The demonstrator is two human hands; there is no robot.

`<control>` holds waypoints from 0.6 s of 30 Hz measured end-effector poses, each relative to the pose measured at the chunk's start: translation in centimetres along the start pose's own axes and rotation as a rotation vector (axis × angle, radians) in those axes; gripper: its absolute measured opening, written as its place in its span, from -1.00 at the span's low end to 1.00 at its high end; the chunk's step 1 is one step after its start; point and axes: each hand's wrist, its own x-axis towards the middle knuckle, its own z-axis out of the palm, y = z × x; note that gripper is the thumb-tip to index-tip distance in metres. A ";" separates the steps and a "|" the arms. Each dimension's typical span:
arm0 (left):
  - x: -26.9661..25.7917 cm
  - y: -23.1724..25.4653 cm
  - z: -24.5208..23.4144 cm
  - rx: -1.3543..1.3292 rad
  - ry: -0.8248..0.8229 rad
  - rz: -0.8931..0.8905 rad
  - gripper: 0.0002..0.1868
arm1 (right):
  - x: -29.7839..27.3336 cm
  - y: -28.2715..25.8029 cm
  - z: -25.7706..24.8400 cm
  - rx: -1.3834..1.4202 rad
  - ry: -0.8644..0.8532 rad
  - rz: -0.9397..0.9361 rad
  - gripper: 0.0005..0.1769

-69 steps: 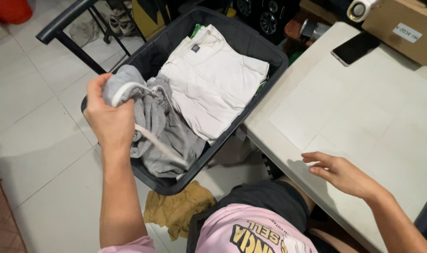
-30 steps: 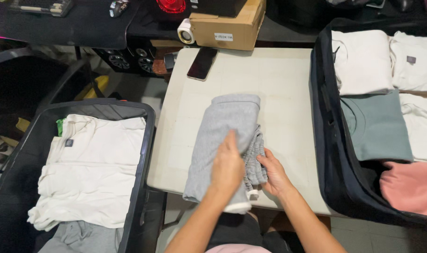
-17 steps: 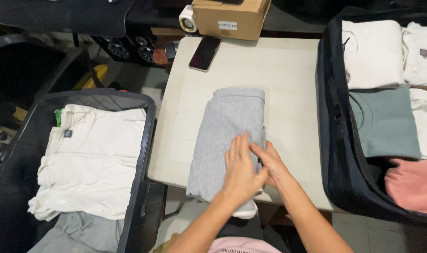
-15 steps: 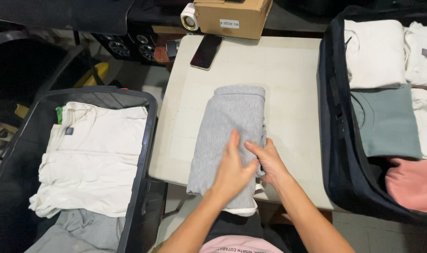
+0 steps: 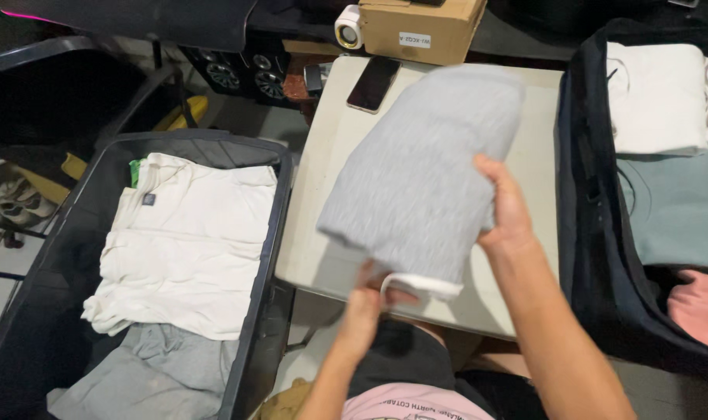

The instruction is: The person folds various garments including t-shirts, shorts, and pants on a white table and places them into an open suitcase. Items are handled one at a time, folded neatly, and arranged in the suitcase.

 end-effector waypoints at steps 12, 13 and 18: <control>1.2 15.1 -1.8 0.553 0.012 -0.162 -0.86 | -3.6 -6.4 -1.3 -0.802 0.249 -0.699 -0.26; 2.2 16.8 -1.8 0.593 0.015 -0.023 -0.89 | -3.8 -5.7 -1.6 -0.856 0.233 -0.687 -0.23; 8.1 23.0 0.7 0.507 0.033 0.340 -0.95 | -6.1 -2.2 -1.9 -0.855 0.148 -0.373 -0.15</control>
